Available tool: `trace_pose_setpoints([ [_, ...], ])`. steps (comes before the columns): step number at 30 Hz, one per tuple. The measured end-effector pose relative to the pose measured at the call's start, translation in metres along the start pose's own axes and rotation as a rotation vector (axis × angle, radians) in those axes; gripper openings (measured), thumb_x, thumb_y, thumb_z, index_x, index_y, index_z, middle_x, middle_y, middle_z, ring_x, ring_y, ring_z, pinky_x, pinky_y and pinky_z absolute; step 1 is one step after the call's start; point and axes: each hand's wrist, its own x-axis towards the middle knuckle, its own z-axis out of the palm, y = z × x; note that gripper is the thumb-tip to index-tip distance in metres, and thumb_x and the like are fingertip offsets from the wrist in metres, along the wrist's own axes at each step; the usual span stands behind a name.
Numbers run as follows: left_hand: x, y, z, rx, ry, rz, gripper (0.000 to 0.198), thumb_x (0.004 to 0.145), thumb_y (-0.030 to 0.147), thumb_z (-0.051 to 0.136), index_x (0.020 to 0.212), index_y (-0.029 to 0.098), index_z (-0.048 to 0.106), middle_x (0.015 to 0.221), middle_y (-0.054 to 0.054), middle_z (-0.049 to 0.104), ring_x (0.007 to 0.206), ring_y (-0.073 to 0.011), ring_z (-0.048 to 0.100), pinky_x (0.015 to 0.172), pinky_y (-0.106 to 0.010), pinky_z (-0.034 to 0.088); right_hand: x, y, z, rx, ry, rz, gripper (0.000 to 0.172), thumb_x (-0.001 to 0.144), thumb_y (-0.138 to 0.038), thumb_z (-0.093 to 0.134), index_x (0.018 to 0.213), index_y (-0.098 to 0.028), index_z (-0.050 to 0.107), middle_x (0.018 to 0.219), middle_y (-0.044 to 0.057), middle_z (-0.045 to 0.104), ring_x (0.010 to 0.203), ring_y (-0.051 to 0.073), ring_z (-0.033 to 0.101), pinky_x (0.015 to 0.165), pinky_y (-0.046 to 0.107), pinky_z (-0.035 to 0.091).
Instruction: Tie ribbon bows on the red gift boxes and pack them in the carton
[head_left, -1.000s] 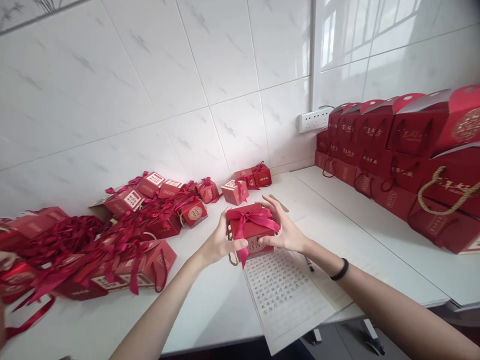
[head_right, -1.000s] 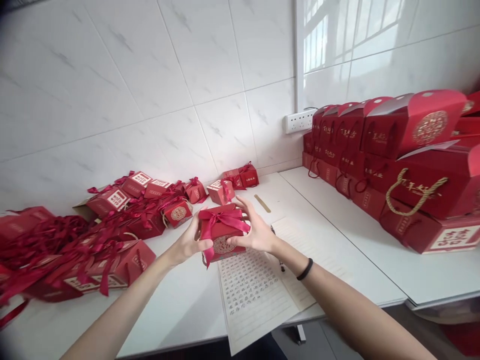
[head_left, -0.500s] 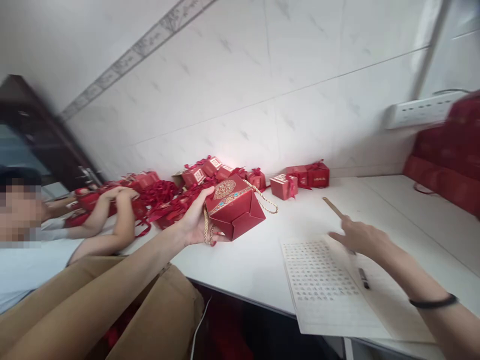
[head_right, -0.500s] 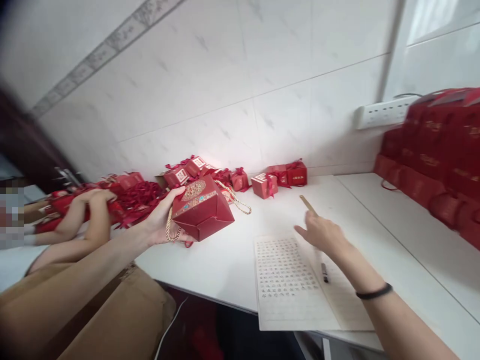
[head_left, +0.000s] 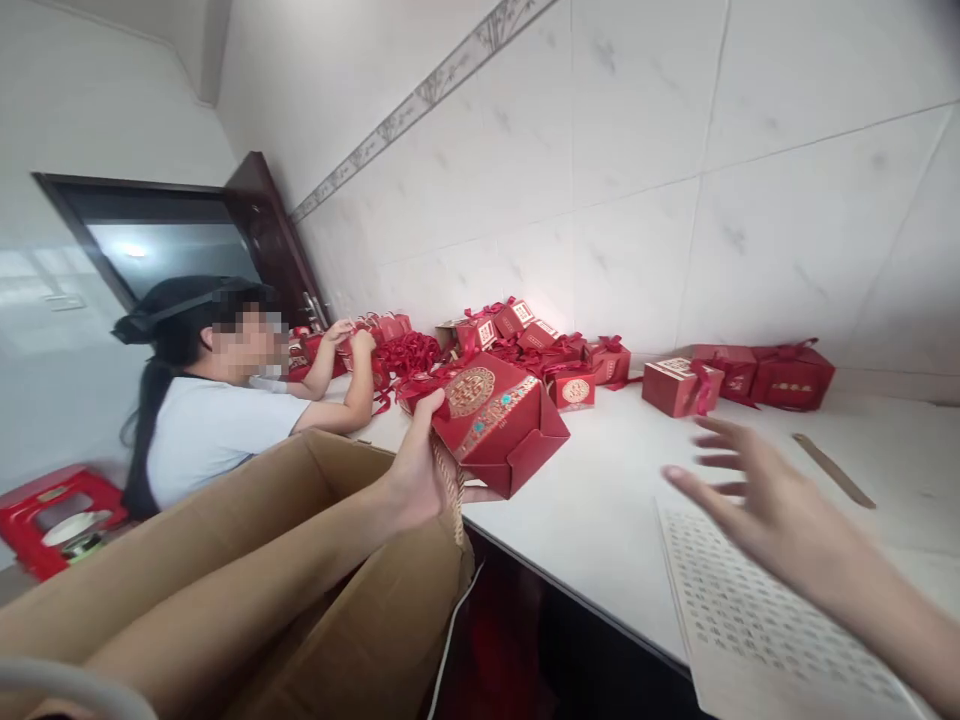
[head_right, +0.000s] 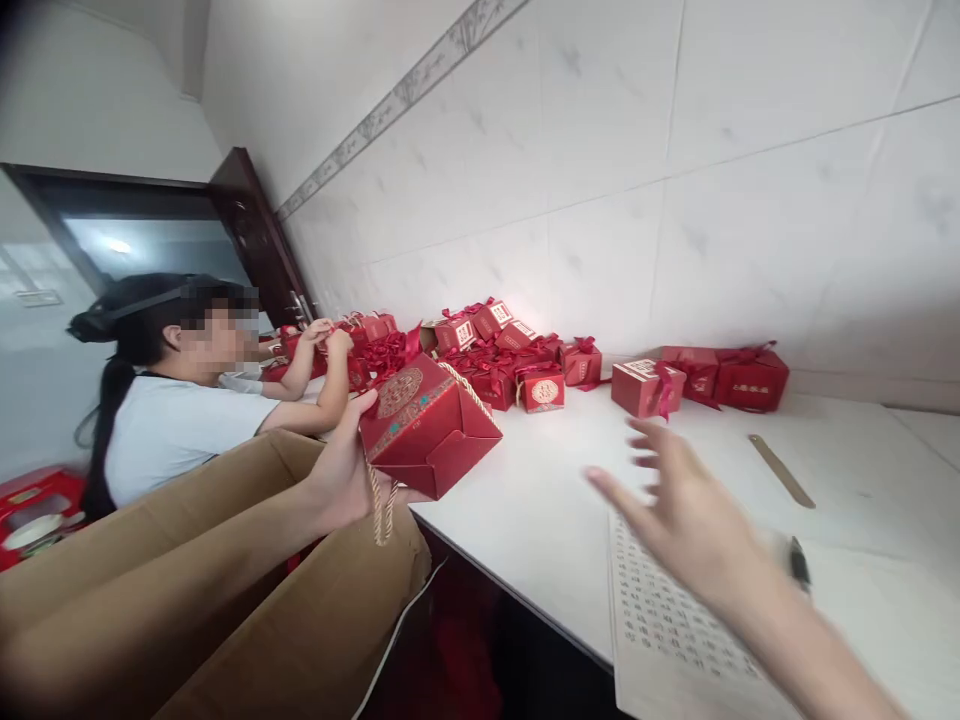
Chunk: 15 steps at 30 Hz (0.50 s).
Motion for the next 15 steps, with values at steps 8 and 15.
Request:
trace_pose_setpoints([
  [8, 0.008, -0.036, 0.026, -0.045, -0.190, 0.283, 0.054, 0.083, 0.059, 0.047, 0.120, 0.021, 0.058, 0.106, -0.005, 0.070, 0.109, -0.0241, 0.062, 0.092, -0.036, 0.052, -0.013, -0.112, 0.051, 0.881, -0.068, 0.084, 0.072, 0.080, -0.054, 0.062, 0.134, -0.029, 0.022, 0.134, 0.013, 0.046, 0.101, 0.024, 0.062, 0.076, 0.040, 0.059],
  [15, 0.001, -0.034, 0.025, -0.009, -0.191, 0.189, 0.060, 0.081, 0.062, 0.046, 0.122, 0.020, 0.056, 0.102, -0.006, 0.071, 0.105, -0.0266, 0.063, 0.088, -0.038, 0.054, -0.023, -0.107, 0.068, 0.983, 0.006, 0.032, 0.049, 0.085, -0.044, 0.061, 0.124, -0.027, 0.036, 0.113, 0.007, 0.057, 0.098, 0.022, 0.062, 0.073, 0.037, 0.060],
])
